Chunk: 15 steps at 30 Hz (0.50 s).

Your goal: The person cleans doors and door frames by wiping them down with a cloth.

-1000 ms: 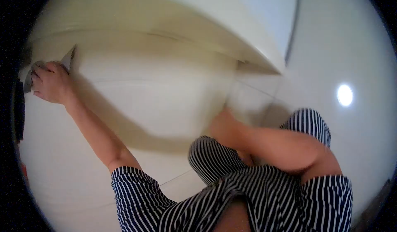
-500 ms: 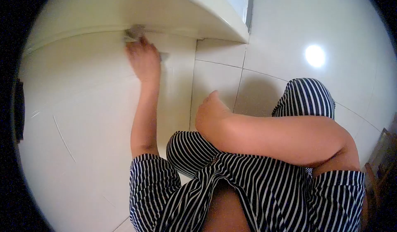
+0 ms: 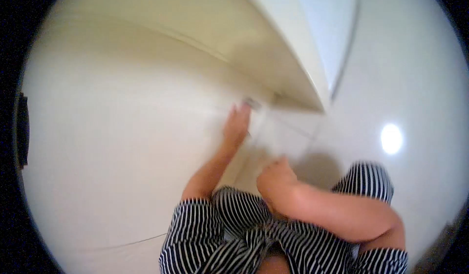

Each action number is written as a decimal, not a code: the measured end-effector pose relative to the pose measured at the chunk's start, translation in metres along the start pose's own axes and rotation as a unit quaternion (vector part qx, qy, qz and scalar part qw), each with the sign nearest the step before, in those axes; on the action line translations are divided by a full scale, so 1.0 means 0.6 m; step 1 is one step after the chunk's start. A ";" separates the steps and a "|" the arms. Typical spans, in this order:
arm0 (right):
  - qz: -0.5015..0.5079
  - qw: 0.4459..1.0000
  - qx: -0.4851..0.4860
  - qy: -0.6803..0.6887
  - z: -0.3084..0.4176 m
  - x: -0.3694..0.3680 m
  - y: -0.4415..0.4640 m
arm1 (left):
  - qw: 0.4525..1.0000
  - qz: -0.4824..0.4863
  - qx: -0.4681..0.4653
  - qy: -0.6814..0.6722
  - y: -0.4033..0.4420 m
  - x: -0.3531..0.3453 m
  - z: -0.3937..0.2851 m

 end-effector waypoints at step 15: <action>0.122 0.990 0.068 0.001 -0.001 -0.057 0.024 | 0.788 -0.216 0.172 0.551 0.221 0.892 0.458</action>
Point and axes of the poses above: each hand's wrist, its own y-axis towards the middle knuckle, its own x-axis out of the back of the hand, z = x × y, the point moved 7 cm from there along y, towards the middle knuckle, and after that the axes turned 8 degrees about -z, right-handed, at the moved point
